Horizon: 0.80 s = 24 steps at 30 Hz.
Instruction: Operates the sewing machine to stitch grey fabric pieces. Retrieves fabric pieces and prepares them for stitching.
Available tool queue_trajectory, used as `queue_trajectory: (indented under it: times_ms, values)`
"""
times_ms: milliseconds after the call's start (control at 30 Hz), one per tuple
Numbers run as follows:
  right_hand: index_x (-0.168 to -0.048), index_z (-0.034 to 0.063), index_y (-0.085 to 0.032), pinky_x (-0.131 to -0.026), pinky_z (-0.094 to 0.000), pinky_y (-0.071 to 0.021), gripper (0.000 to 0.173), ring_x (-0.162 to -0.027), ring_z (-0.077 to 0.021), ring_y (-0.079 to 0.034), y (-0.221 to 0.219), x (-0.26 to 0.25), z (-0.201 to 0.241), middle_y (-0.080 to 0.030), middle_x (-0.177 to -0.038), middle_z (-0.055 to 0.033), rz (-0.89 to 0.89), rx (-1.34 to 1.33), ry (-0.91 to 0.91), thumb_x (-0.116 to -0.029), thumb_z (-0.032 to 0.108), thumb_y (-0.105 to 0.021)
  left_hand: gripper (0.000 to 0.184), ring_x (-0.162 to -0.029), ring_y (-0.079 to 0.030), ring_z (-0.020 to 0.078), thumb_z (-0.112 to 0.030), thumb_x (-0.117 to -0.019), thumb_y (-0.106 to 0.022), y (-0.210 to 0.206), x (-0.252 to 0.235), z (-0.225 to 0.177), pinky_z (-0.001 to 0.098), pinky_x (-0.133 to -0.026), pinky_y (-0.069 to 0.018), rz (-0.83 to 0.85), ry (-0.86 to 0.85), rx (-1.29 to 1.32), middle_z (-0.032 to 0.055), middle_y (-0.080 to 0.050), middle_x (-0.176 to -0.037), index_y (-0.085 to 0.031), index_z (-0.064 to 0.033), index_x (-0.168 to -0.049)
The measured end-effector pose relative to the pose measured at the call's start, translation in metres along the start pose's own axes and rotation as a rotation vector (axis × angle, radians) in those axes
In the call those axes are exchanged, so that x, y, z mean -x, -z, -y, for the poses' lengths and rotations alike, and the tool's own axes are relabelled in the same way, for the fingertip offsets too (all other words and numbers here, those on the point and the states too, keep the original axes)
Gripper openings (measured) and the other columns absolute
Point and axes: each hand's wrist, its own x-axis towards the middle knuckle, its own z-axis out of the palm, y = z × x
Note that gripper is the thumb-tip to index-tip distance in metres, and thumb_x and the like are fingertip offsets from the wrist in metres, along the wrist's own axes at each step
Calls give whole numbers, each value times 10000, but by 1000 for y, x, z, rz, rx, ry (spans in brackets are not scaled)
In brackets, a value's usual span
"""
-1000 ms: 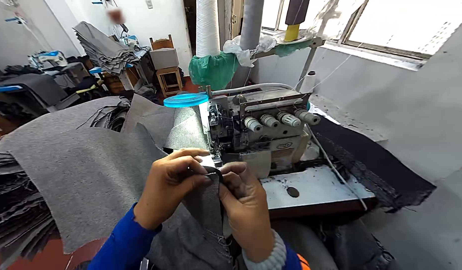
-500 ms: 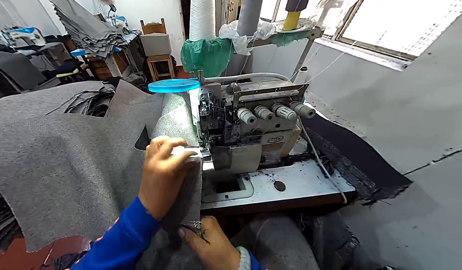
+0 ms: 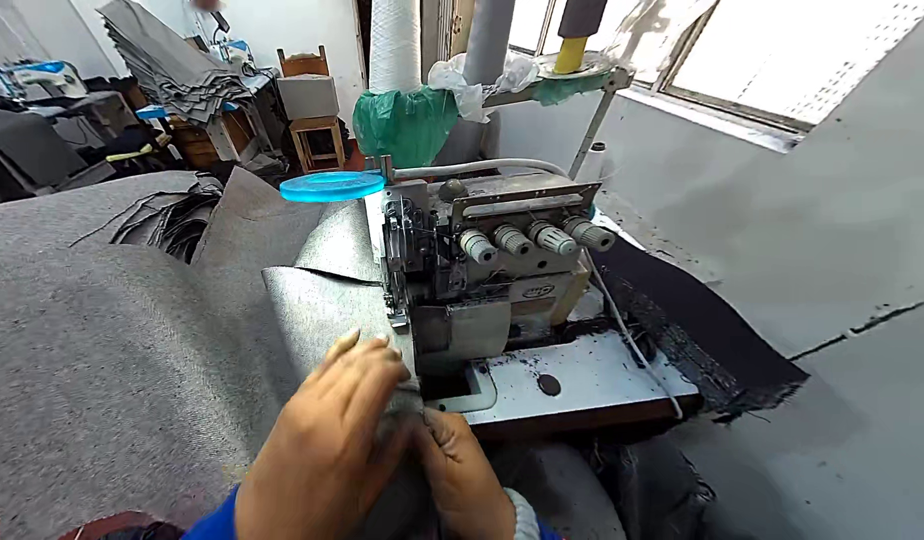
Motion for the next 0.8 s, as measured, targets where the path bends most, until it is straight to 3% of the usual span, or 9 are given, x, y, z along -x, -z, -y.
queue_trajectory:
  times_ms: [100, 167, 200, 267, 333, 367, 600, 700, 800]
  values:
    - [-762, 44, -642, -592, -202, -524, 384, -623, 30, -605, 0, -3, -3, -620, -652, 51, -32, 145, 65, -1062, 255, -525, 663, -1324, -597, 246, -609, -955, -603, -4, 24, -16, 446, -1165, -413, 64, -73, -52, 142, -684, -1314, -622, -42, -1298]
    - [-697, 38, -591, -542, -194, -475, 384, -567, 8, -562, -3, -5, -9, -563, -594, 11, -89, 336, 197, -1028, 224, -532, 799, -1418, -506, 208, -671, -908, -620, -16, 41, -10, 411, -1216, -326, 75, -124, -136, 131, -610, -1442, -547, -61, -1419]
    - [-695, 24, -604, -549, -206, -489, 362, -570, -25, -580, -3, -7, -12, -576, -591, -24, -123, 433, 267, -1004, 201, -537, 816, -1452, -464, 211, -655, -912, -619, -20, 46, -4, 420, -1228, -300, 79, -153, -179, 133, -562, -1496, -498, -72, -1470]
    - [-711, 21, -638, -568, -232, -527, 321, -584, -78, -624, -5, -12, -16, -612, -607, -55, -189, 580, 365, -974, 179, -546, 667, -1487, -410, 234, -439, -984, -599, -25, 49, 9, 447, -1234, -286, 90, -207, -236, 145, -485, -1560, -427, -84, -1521]
    - [-728, 23, -661, -569, -248, -541, 304, -588, -102, -641, -9, -19, -19, -633, -624, -60, -246, 665, 411, -963, 178, -547, 461, -1438, -483, 261, -128, -1038, -498, -27, 44, 20, 455, -1204, -359, 62, -250, -266, 162, -521, -1524, -460, -73, -1494]
    - [-738, 22, -673, -569, -249, -547, 300, -588, -105, -647, -10, -22, -19, -641, -630, -59, -267, 695, 423, -964, 176, -549, 428, -1395, -533, 272, -62, -1039, -471, -27, 40, 25, 454, -1182, -400, 46, -269, -261, 169, -565, -1480, -495, -61, -1466]
    - [-632, 62, -578, -456, -224, -445, 372, -480, -81, -519, -7, -43, -16, -512, -548, -19, -338, 822, 483, -979, 185, -522, 259, -1164, -707, 255, -10, -1030, -522, -10, -1, 50, 414, -1056, -543, 44, -291, -107, 104, -748, -1199, -669, -39, -1241]
    - [-656, 62, -591, -447, -225, -450, 403, -474, -78, -524, -5, -42, -18, -520, -544, -15, -314, 804, 527, -1023, 195, -492, 274, -1160, -709, 252, 35, -1006, -514, -11, -6, 59, 400, -1052, -546, 59, -259, -58, 100, -750, -1198, -704, -58, -1180]
    - [-663, 70, -563, -455, -205, -451, 437, -482, -64, -519, -1, -24, -38, -511, -546, -9, -309, 770, 527, -1060, 226, -468, 361, -1210, -683, 272, 66, -977, -461, -18, 3, 60, 408, -1076, -528, 42, -204, 6, 121, -722, -1266, -699, -53, -1220]
